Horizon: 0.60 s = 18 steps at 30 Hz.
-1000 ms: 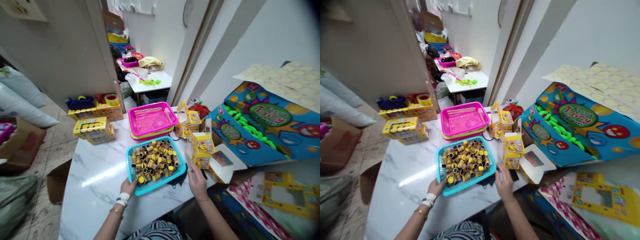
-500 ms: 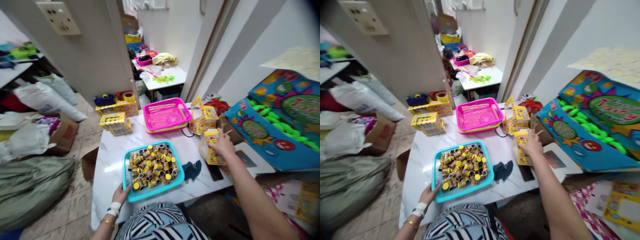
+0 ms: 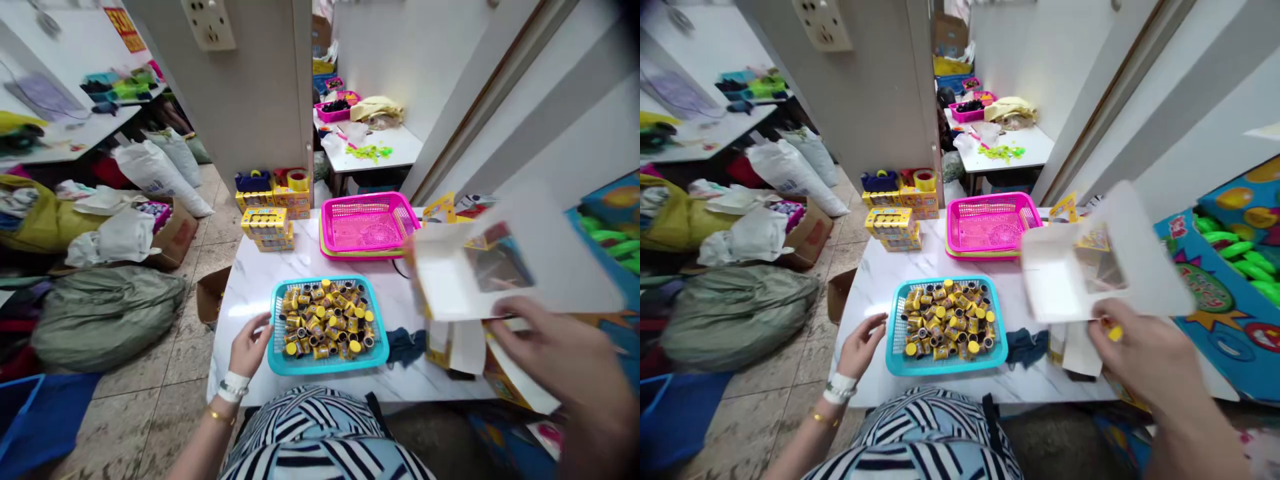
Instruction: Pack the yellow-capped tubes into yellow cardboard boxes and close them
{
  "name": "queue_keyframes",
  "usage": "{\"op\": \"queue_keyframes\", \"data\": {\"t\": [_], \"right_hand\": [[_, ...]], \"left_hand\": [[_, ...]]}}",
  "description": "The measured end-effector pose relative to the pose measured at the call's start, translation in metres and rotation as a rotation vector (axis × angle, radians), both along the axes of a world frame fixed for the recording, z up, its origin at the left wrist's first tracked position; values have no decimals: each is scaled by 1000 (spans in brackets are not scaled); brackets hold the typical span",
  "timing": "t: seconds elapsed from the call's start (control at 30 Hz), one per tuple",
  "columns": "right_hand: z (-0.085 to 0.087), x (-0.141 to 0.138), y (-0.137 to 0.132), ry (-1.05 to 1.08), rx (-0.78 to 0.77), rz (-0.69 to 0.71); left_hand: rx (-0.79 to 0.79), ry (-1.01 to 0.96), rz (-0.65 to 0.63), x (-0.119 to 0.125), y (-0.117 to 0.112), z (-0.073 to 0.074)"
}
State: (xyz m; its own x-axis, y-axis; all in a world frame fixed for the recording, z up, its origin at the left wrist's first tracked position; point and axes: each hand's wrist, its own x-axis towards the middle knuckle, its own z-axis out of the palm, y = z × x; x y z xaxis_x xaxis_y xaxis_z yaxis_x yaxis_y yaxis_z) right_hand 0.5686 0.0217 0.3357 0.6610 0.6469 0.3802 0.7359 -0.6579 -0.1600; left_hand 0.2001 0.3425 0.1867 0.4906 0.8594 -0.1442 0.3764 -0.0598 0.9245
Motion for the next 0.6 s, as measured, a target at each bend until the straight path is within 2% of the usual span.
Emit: {"op": "queue_keyframes", "data": {"t": [0.07,0.17,0.23,0.27,0.3,0.37,0.47,0.53,0.6], "right_hand": [[-7,-27,34,51,-58,311],[-39,-52,99,247,-83,741],[-66,-64,139,364,-27,953],[-78,-71,155,422,28,1026],[-88,-77,167,475,103,1051],[-103,-94,180,580,299,933],[-118,-130,176,785,551,544],[-130,-159,167,927,541,365],[-145,-186,160,1069,442,292]], "left_hand": [[103,-130,-123,24,14,35],[252,-260,-327,52,31,84],[262,-257,-460,63,34,104],[255,-214,-493,65,32,108],[258,-156,-472,65,29,107],[288,-33,-286,56,17,96],[215,33,148,30,-12,66],[88,-3,341,10,-36,49],[-88,-118,455,-6,-57,37]]}}
